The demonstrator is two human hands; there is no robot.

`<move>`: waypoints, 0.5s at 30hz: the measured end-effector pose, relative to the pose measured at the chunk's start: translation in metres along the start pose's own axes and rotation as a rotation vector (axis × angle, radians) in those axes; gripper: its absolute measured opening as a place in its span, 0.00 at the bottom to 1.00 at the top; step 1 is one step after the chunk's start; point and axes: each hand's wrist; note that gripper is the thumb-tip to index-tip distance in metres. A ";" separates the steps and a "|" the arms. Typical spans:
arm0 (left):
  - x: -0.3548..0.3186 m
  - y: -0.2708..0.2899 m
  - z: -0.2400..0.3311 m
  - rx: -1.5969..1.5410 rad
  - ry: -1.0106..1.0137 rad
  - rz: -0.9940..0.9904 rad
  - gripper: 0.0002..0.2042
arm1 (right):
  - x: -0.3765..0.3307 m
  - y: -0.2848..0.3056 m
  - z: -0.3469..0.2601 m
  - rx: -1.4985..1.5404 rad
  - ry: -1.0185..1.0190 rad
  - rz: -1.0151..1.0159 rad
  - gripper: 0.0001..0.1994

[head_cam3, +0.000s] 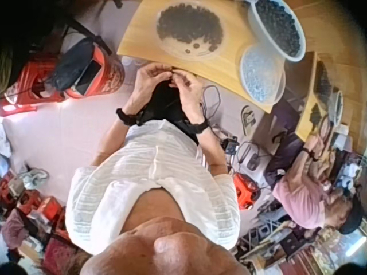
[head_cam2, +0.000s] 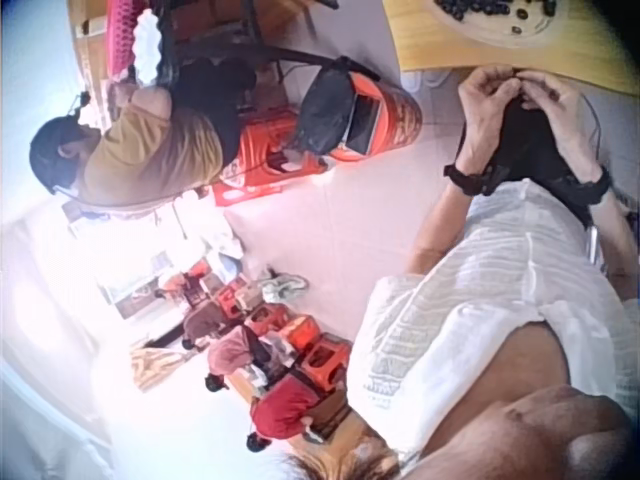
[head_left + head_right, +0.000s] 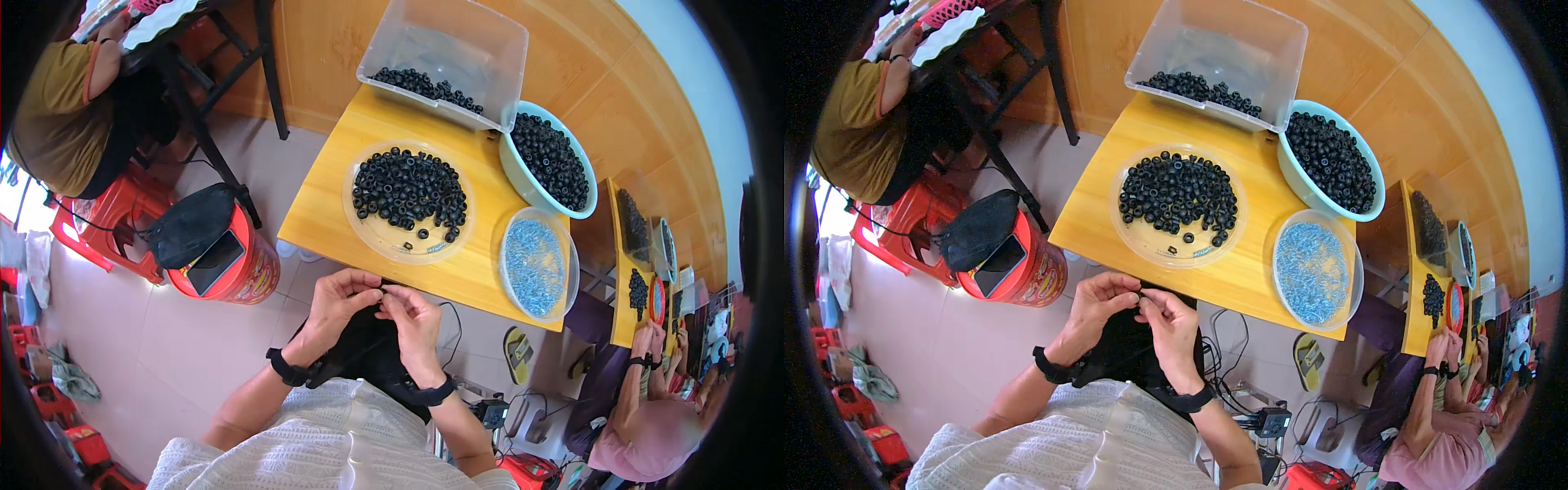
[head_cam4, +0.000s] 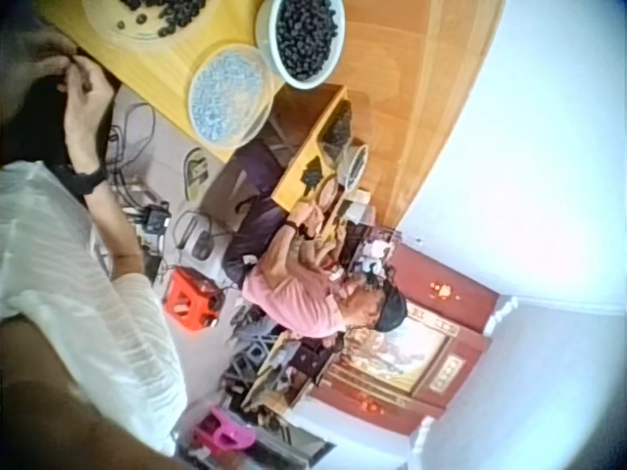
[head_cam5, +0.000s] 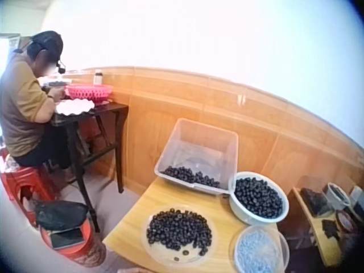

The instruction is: Sorting and inspecting black plastic rings into containers for manufacturing.

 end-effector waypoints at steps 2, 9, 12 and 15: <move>-0.003 0.001 -0.004 -0.001 0.003 0.042 0.09 | -0.004 -0.004 0.005 -0.006 0.006 0.040 0.08; -0.003 -0.005 -0.007 -0.120 -0.032 -0.022 0.08 | -0.002 -0.006 0.005 -0.073 0.108 0.116 0.07; 0.004 0.000 -0.011 -0.099 -0.060 0.036 0.07 | 0.014 0.008 0.002 -0.278 0.157 0.143 0.06; 0.005 0.003 -0.009 -0.138 -0.024 0.052 0.07 | 0.051 0.035 -0.031 -0.883 0.617 0.191 0.06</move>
Point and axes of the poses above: each hand's wrist, its own x-axis towards the middle knuckle, its own y-axis out of the back of the hand, z = x × y, and after that the axes turned 15 degrees about -x, right-handed
